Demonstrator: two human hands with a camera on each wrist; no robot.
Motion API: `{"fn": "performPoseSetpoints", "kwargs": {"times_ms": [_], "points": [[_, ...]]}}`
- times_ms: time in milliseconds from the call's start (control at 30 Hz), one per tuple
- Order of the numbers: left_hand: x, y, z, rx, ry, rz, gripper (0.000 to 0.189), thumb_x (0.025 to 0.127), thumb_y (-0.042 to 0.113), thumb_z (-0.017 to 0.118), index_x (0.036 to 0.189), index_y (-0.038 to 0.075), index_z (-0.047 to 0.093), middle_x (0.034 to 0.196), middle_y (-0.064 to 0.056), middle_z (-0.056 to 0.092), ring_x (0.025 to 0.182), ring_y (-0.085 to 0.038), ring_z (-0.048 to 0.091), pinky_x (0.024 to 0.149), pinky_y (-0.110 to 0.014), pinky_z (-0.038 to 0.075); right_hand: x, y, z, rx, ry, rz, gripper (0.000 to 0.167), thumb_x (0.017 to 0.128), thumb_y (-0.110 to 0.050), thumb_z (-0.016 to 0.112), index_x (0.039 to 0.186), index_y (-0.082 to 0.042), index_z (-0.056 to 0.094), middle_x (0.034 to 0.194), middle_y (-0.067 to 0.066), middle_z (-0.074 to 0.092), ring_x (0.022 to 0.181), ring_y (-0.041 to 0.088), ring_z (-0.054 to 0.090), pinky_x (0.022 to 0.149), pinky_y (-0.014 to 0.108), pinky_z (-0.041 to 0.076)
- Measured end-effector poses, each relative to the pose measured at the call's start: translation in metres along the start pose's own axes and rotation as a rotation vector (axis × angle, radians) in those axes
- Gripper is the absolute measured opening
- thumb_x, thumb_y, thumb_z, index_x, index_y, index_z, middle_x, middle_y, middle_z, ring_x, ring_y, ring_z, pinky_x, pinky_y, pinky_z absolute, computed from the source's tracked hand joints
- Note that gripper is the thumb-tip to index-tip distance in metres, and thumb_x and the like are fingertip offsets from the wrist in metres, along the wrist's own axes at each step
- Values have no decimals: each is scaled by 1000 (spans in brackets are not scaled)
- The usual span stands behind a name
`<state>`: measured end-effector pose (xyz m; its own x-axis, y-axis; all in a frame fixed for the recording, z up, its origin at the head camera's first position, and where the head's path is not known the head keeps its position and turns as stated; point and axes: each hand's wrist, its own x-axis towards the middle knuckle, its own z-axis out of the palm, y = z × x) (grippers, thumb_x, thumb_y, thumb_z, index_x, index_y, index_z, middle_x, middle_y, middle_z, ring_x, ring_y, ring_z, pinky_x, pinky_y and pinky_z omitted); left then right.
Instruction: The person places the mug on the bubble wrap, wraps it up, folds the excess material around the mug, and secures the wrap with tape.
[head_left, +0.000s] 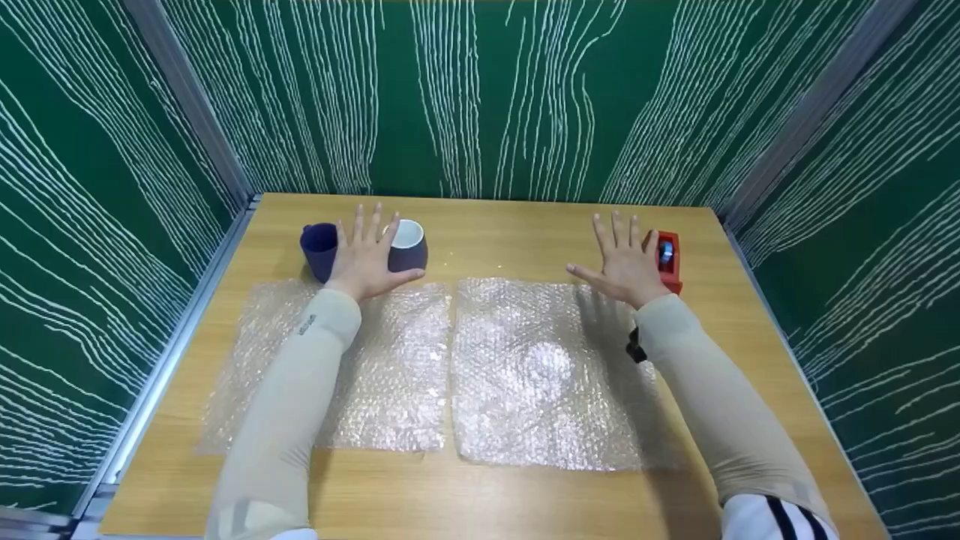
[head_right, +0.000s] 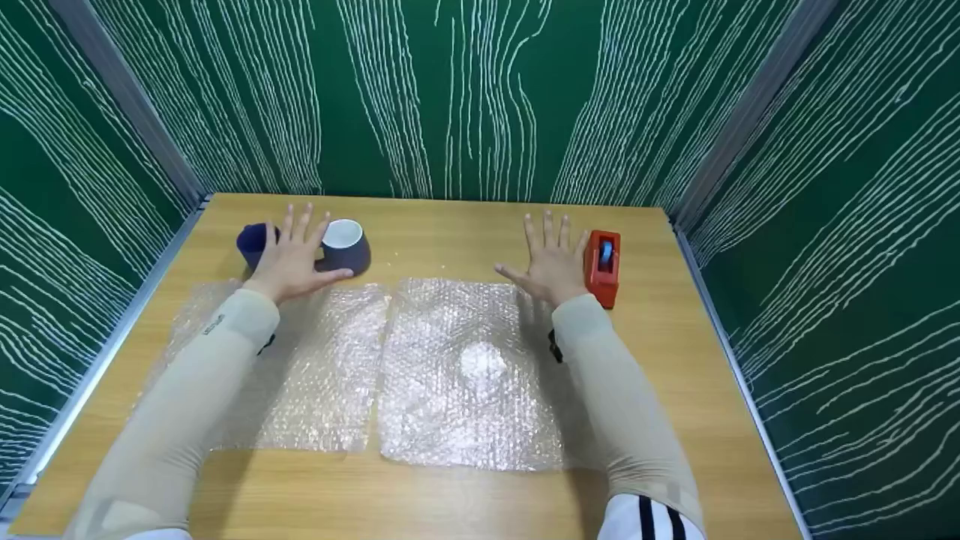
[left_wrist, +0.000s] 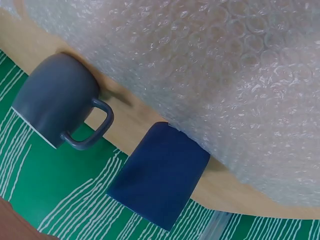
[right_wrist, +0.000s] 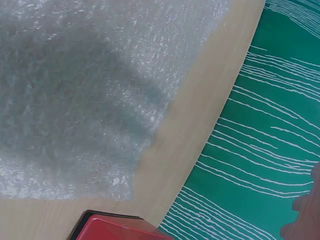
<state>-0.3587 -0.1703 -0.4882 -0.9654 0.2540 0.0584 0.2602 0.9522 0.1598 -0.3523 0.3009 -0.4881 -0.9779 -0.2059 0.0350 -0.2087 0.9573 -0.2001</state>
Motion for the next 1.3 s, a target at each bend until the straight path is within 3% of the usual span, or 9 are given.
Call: {"fn": "performPoseSetpoints", "kwargs": {"times_ms": [300,567,900,1133,1300], "points": [[-3,2,6,10,-2,10,119,90,89,56,177,23,10,185,-14,-4,170,-44,-9,134,-73,-2,-6,4,8,18,-13,15,115,96,-88,44,176,-20,-2,182,22,-8,165,55,-13,126,81,-12],[-6,7,10,25,-1,41,119,90,89,56,177,22,10,184,-17,-4,169,-46,-10,132,-74,-6,-11,5,10,-1,-10,11,114,97,-88,43,176,-20,-3,182,23,-6,166,56,-10,127,83,-5],[-11,11,25,19,-3,52,119,89,93,50,177,23,11,185,-13,-5,169,-44,-12,132,-73,-9,-21,11,20,11,-23,18,113,98,-83,47,176,-18,-3,182,23,-8,165,56,-12,127,83,-7],[-14,13,35,9,2,52,117,91,85,61,176,21,14,184,-17,4,170,-45,-6,133,-74,-5,-28,11,24,23,-24,16,112,99,-81,48,176,-18,-4,182,22,-9,166,54,-13,126,81,-13],[-16,16,42,-4,-4,62,115,91,83,62,176,20,15,184,-17,3,169,-47,-4,132,-76,-1,-30,13,28,35,-34,21,112,100,-80,48,175,-20,-8,182,20,-13,165,54,-17,125,76,-22]]}}
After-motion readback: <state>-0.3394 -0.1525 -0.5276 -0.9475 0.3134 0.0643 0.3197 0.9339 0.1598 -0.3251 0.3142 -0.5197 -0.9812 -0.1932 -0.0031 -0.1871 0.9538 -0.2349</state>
